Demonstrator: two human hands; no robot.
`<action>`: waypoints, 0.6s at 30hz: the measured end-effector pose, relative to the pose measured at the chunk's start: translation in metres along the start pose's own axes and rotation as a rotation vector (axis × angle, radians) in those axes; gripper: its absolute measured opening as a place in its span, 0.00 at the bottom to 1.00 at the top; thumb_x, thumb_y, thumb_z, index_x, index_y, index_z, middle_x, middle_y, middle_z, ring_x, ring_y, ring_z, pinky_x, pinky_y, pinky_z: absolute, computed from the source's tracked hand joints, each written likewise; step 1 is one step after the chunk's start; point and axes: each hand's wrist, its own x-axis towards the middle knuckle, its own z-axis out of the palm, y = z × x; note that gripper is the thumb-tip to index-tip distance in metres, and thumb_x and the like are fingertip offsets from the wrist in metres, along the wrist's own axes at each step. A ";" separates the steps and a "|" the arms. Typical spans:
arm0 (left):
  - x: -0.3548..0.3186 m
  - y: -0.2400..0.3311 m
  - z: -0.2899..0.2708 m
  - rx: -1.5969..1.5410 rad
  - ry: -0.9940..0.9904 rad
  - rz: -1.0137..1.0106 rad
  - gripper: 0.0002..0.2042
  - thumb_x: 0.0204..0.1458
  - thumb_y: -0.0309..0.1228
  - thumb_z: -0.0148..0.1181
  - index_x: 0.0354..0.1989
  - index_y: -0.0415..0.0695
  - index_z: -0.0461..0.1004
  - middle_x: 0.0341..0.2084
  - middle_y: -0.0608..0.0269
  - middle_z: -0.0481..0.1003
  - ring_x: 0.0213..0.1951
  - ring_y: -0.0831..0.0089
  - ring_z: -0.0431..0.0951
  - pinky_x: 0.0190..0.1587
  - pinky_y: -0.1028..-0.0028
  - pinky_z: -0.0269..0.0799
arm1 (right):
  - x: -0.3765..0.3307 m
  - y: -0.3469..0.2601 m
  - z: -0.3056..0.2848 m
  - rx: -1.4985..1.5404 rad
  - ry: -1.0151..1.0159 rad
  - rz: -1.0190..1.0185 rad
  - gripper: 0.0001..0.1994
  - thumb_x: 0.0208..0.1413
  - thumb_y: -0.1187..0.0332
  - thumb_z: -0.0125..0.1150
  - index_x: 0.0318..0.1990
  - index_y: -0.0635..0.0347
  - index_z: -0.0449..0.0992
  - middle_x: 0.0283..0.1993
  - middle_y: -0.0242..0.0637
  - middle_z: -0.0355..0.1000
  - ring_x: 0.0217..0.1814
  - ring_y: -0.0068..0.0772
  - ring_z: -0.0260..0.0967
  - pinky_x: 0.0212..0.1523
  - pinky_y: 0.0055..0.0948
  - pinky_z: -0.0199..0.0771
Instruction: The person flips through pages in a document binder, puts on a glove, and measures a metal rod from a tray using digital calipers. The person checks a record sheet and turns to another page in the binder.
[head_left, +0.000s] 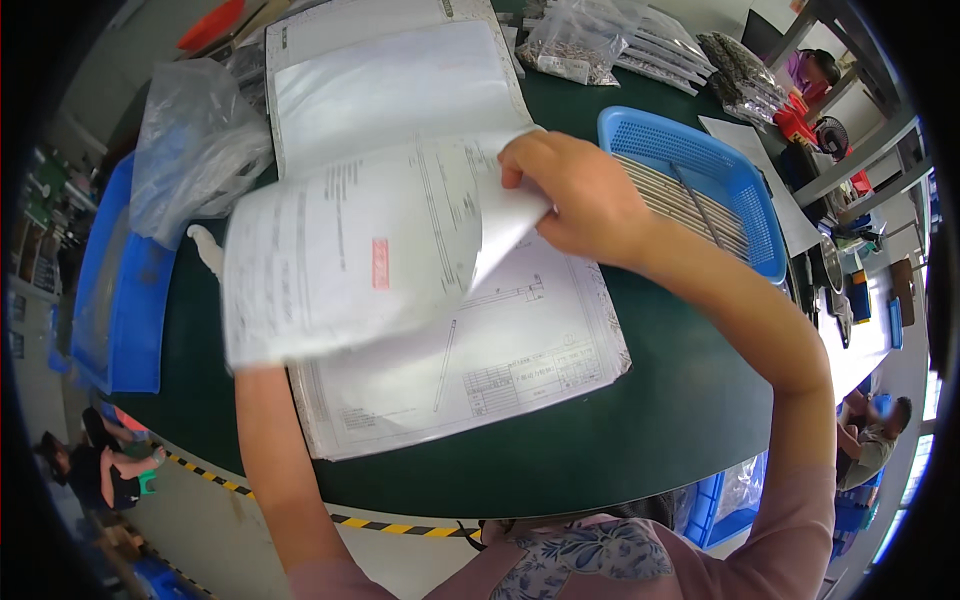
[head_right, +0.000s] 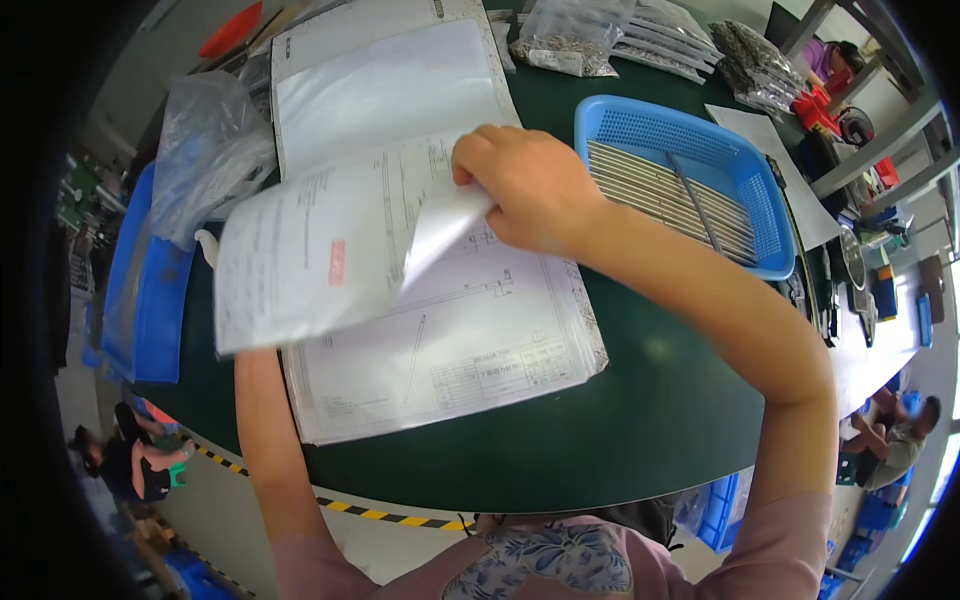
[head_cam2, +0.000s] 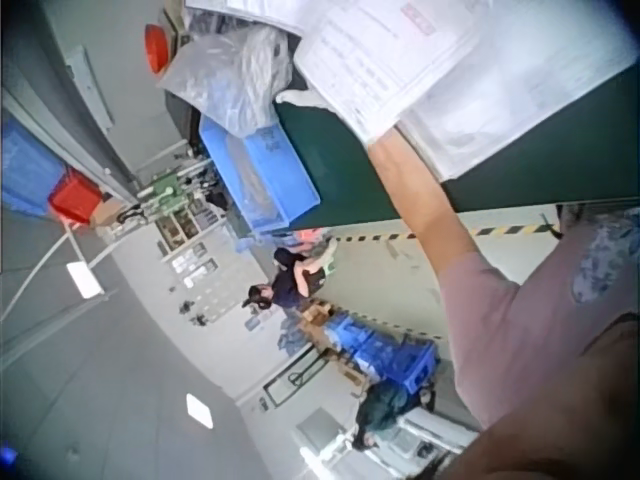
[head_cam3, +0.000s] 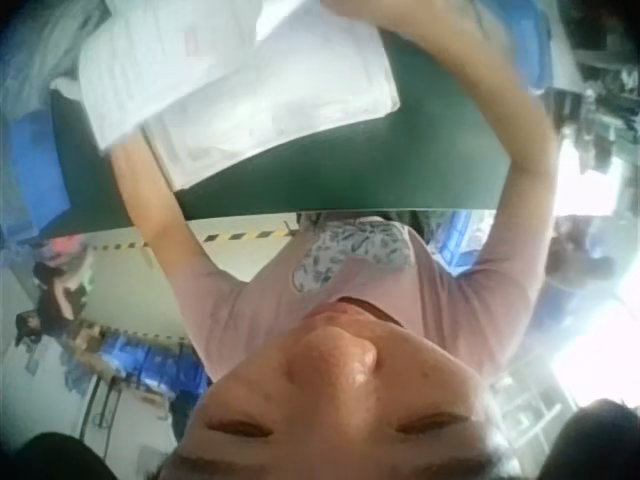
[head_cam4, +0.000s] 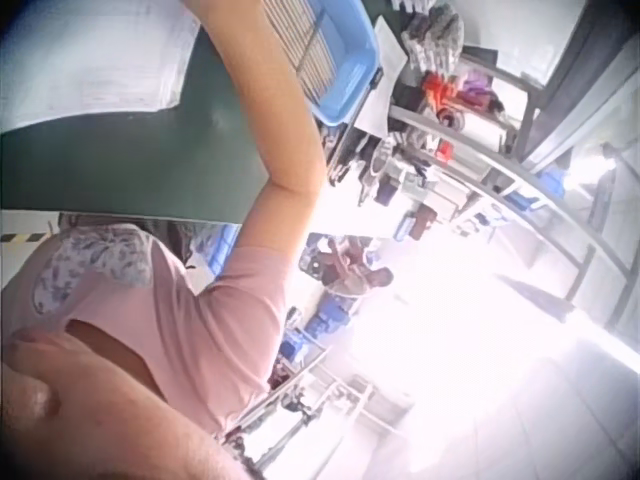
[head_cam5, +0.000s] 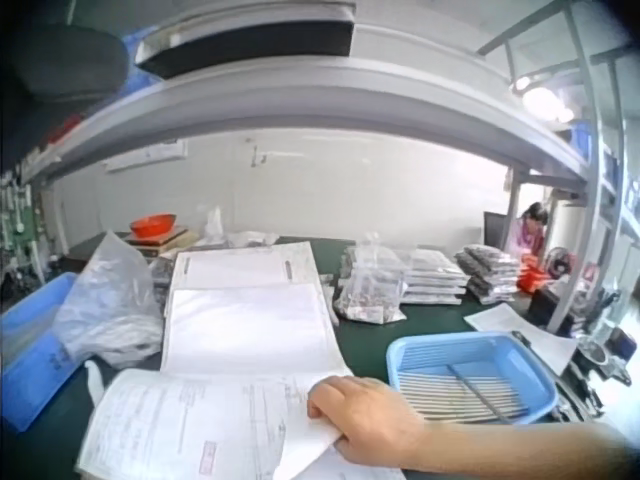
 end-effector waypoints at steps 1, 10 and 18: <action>-0.009 0.004 -0.001 -0.095 -0.068 -0.089 0.36 0.59 0.58 0.36 0.57 0.34 0.66 0.54 0.52 0.70 0.53 0.66 0.71 0.57 0.70 0.64 | -0.017 -0.010 0.001 -0.106 -0.027 -0.008 0.24 0.38 0.81 0.56 0.49 0.59 0.69 0.43 0.40 0.71 0.49 0.41 0.69 0.50 0.36 0.67; -0.062 -0.014 0.002 0.985 -0.018 0.072 0.20 0.52 0.33 0.60 0.54 0.40 0.71 0.44 0.63 0.75 0.45 0.76 0.72 0.50 0.76 0.65 | -0.107 -0.045 0.018 -0.293 0.189 -0.105 0.09 0.38 0.73 0.56 0.31 0.59 0.73 0.37 0.36 0.70 0.42 0.36 0.69 0.45 0.35 0.68; -0.060 -0.019 0.006 0.884 0.036 0.137 0.20 0.54 0.34 0.60 0.54 0.39 0.71 0.45 0.64 0.74 0.46 0.78 0.72 0.50 0.77 0.65 | -0.139 -0.041 0.029 -0.210 0.277 0.069 0.16 0.33 0.77 0.58 0.35 0.56 0.78 0.38 0.33 0.74 0.38 0.36 0.71 0.40 0.33 0.70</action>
